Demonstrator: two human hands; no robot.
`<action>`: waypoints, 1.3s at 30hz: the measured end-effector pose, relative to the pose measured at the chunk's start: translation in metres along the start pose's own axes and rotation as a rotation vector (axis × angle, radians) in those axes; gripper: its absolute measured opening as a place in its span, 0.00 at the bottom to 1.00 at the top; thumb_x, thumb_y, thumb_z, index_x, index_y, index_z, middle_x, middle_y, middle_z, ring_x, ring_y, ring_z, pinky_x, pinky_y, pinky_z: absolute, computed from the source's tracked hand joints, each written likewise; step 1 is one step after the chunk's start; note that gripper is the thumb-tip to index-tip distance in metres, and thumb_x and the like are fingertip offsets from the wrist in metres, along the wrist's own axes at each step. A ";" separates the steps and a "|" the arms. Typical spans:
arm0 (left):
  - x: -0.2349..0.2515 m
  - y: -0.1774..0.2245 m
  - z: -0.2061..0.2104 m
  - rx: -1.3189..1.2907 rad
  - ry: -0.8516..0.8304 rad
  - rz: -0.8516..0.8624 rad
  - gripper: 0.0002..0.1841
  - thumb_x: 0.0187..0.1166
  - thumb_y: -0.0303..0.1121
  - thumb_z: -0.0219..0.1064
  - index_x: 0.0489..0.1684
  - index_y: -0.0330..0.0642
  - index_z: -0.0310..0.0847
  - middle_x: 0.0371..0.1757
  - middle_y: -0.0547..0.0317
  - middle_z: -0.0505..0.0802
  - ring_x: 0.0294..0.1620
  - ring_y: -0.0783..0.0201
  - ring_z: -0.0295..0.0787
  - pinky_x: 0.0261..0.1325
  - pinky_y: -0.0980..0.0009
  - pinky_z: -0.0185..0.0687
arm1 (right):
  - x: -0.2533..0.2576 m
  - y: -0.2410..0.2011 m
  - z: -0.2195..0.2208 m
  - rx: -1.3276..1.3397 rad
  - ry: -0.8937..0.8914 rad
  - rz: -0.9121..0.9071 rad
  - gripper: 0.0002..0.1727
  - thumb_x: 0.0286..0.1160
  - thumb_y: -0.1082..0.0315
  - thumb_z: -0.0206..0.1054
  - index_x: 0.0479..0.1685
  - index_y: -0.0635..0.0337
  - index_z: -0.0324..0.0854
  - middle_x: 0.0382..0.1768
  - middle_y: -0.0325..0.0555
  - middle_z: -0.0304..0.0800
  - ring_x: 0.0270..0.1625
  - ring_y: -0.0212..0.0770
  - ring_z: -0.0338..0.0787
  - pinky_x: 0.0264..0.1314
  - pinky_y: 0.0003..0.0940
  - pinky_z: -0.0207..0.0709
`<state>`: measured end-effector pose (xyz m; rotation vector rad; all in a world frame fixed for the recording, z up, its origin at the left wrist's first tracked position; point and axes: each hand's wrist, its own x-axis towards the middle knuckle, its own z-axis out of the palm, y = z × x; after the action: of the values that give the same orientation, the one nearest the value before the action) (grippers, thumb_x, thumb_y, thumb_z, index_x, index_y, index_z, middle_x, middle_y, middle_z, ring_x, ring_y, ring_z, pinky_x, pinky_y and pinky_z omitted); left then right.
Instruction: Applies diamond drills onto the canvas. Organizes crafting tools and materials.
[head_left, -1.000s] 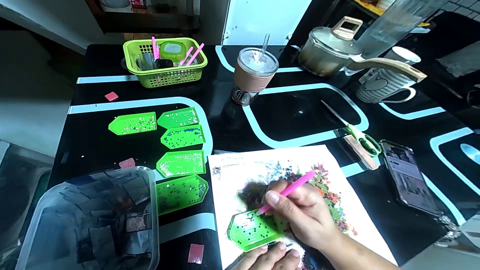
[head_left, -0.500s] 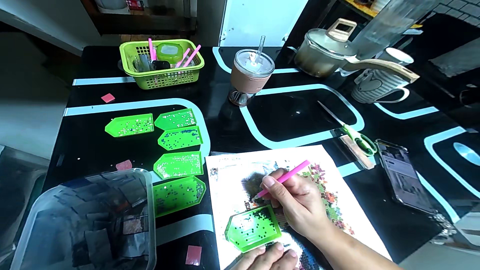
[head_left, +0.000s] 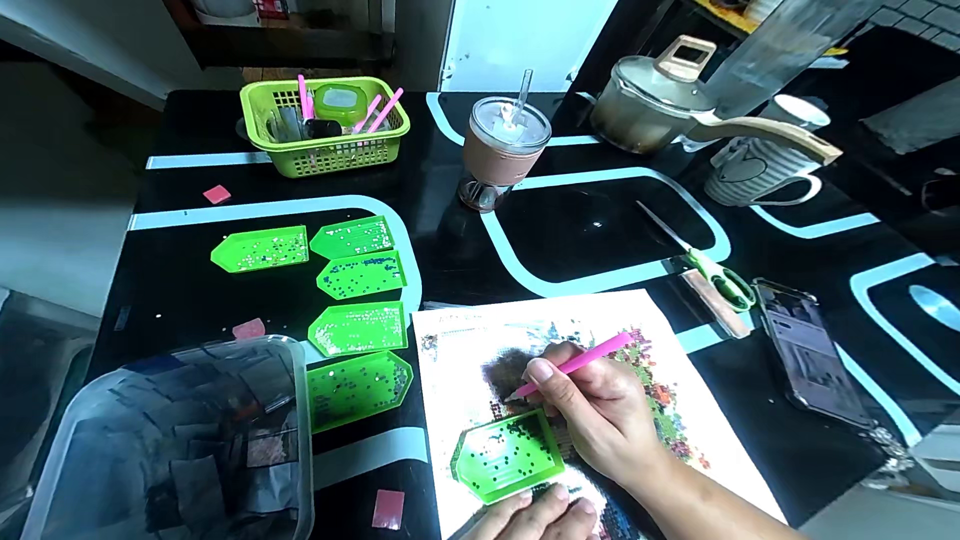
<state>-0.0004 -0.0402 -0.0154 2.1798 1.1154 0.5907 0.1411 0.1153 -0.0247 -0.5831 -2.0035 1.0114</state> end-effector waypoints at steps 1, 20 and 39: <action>0.000 0.000 0.000 -0.003 -0.001 -0.001 0.27 0.85 0.40 0.63 0.80 0.35 0.75 0.83 0.49 0.79 0.86 0.51 0.71 0.87 0.54 0.61 | 0.000 0.000 0.000 0.000 -0.005 0.000 0.15 0.92 0.62 0.56 0.36 0.56 0.82 0.26 0.32 0.85 0.30 0.19 0.84 0.34 0.14 0.80; 0.000 0.000 -0.001 -0.027 -0.001 -0.006 0.27 0.84 0.39 0.64 0.80 0.34 0.74 0.83 0.49 0.80 0.86 0.51 0.71 0.87 0.55 0.61 | -0.003 -0.006 0.001 0.110 -0.167 -0.075 0.16 0.93 0.62 0.55 0.40 0.63 0.81 0.31 0.41 0.86 0.35 0.21 0.85 0.41 0.15 0.80; 0.000 0.001 -0.002 -0.021 -0.012 -0.009 0.28 0.84 0.40 0.64 0.80 0.34 0.74 0.83 0.49 0.79 0.87 0.50 0.71 0.88 0.54 0.60 | -0.004 -0.007 0.002 0.216 -0.048 0.091 0.15 0.92 0.59 0.57 0.39 0.53 0.84 0.28 0.30 0.87 0.31 0.17 0.84 0.35 0.13 0.79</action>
<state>-0.0008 -0.0396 -0.0136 2.1564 1.1068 0.5823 0.1414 0.1078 -0.0209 -0.5398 -1.8916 1.2890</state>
